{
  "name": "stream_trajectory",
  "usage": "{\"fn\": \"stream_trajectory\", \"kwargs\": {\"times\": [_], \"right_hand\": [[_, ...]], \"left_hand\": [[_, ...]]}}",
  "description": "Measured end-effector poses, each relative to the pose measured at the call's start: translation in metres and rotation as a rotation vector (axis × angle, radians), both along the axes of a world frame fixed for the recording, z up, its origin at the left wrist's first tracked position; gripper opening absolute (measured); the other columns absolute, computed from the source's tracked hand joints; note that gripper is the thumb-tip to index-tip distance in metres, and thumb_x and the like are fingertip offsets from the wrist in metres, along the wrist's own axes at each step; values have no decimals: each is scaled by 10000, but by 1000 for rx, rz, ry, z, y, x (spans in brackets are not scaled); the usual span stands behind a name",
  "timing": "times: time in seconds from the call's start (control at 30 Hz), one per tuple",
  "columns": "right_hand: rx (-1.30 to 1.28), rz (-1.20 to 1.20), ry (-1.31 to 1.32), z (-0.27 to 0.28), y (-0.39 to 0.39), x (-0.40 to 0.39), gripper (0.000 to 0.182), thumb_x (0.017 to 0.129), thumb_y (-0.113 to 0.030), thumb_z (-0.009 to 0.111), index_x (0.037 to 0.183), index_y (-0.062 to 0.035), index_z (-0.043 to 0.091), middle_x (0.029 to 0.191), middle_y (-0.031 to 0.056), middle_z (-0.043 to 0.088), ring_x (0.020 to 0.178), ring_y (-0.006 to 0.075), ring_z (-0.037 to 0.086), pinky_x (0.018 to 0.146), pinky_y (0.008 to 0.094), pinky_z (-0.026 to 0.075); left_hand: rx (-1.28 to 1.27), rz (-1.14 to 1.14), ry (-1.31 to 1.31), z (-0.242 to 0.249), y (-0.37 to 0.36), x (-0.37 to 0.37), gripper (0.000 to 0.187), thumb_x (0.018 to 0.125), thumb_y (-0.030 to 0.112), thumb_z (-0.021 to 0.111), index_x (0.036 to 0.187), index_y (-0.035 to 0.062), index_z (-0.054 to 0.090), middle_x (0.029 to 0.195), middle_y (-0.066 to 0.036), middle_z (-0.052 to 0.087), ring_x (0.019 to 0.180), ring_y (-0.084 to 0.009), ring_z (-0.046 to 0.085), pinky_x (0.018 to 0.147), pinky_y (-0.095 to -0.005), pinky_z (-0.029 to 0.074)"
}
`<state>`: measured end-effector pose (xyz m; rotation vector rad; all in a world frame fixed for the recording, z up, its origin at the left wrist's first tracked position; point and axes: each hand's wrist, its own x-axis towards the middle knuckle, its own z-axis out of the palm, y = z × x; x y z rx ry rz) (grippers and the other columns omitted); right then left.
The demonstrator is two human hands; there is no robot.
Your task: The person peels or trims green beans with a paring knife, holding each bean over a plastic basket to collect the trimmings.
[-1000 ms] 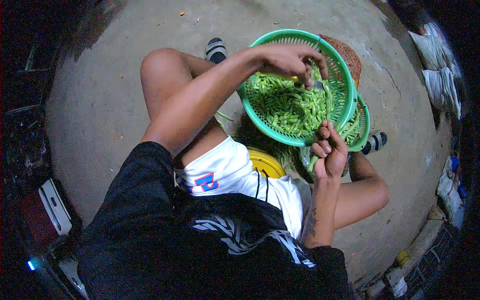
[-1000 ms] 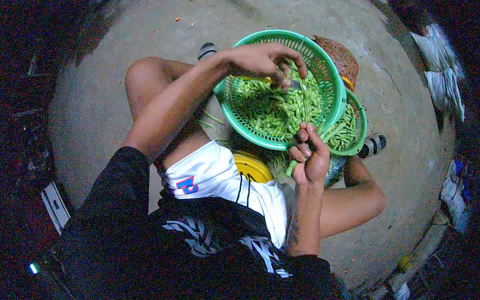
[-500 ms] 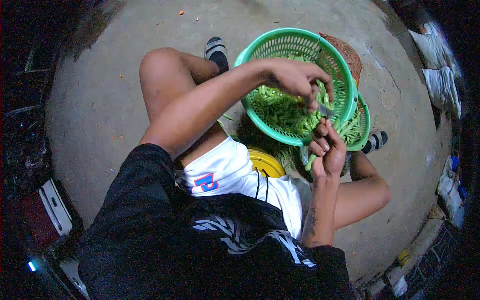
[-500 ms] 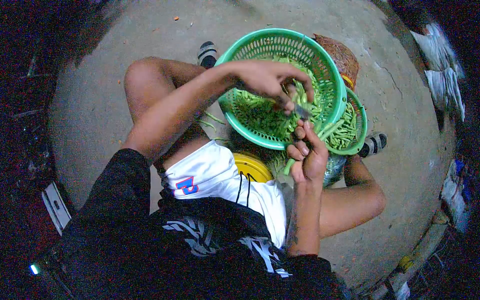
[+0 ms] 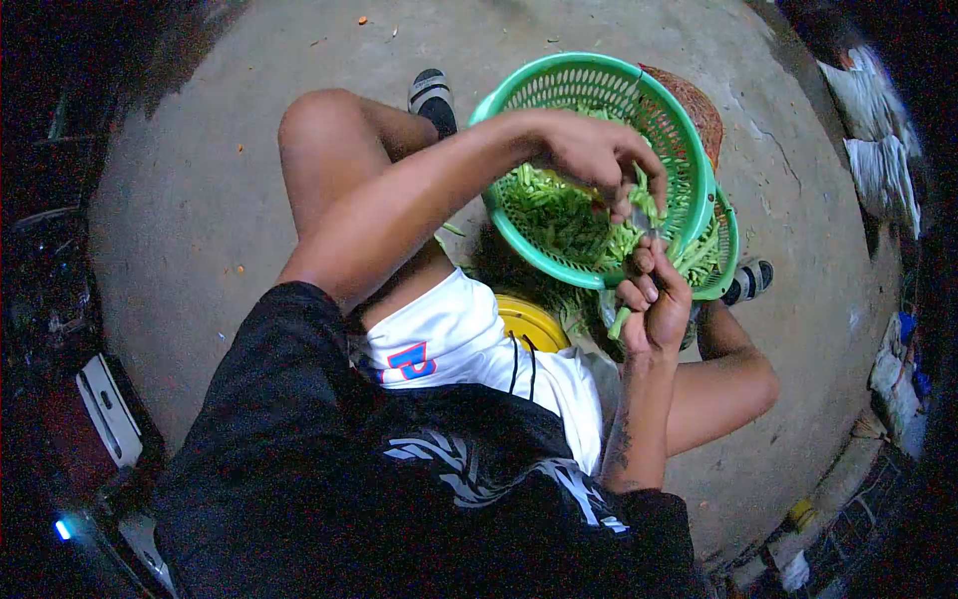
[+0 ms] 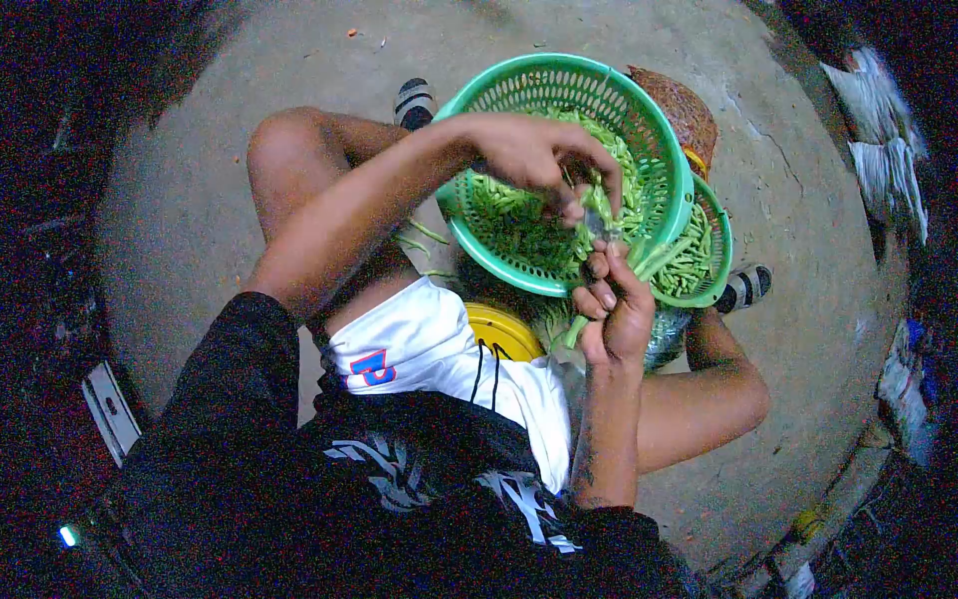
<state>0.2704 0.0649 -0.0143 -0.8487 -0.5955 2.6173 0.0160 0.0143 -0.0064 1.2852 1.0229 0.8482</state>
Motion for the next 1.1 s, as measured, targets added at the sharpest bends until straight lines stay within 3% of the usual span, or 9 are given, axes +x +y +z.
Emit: {"fn": "stream_trajectory", "kwargs": {"times": [0.1,0.17,0.3,0.37,0.63,0.8,0.97,1.03,1.1], "right_hand": [[14,25,16,1,1,-1,201,1007,-137,614,1153,1,615,863,5,582,535,3,364,438,165,281],[116,-7,-108,5,-2,-6,317,1005,-158,574,1256,35,595,889,21,588,558,26,392,462,177,306],[50,-3,-69,24,-7,-17,470,989,-204,519,1374,65,541,912,34,585,590,56,424,496,199,335],[125,130,-19,20,-4,-11,574,964,-244,485,1439,79,489,912,36,568,617,76,436,525,215,351],[42,437,34,26,-3,-15,540,943,-249,471,1338,112,552,671,-1,467,460,52,302,415,203,298],[204,577,-241,27,-7,-19,367,958,-157,504,1248,49,590,649,-75,361,482,25,293,422,199,247],[321,396,-240,27,-19,-19,401,1027,-313,536,1238,17,622,691,-59,432,498,39,327,439,205,258],[40,131,-8,26,-13,-12,397,1037,-334,555,1219,11,623,730,-38,497,494,47,347,450,213,286],[19,123,47,15,-2,-4,367,1041,-328,560,1180,4,632,765,-13,563,487,47,360,460,220,310]], "left_hand": [[49,66,66,4,0,-19,342,851,119,753,1179,57,680,887,11,651,802,-73,560,686,-282,445],[46,120,91,5,-1,-23,333,856,128,746,1176,65,679,855,15,633,774,-70,541,668,-276,430],[25,140,69,7,-4,-23,336,868,143,745,1186,60,675,822,14,627,752,-72,535,656,-270,426],[48,126,84,8,-4,-24,343,872,128,740,1200,55,675,827,15,630,758,-72,537,662,-270,430],[-33,15,-38,13,2,-8,378,885,76,730,1255,30,670,906,-12,677,773,-74,565,724,-254,469],[-47,23,-119,4,4,-6,373,901,87,729,1264,35,662,919,-16,676,796,-75,586,755,-246,484],[9,21,-172,4,3,-13,368,902,101,737,1253,34,649,967,-15,673,862,-83,608,775,-253,494],[69,80,-151,16,-1,-23,345,902,111,741,1227,35,651,1014,-15,679,887,-90,612,783,-259,497],[85,105,-185,19,-2,-26,340,901,121,745,1219,38,656,1014,-21,683,878,-91,612,779,-263,498]]}}
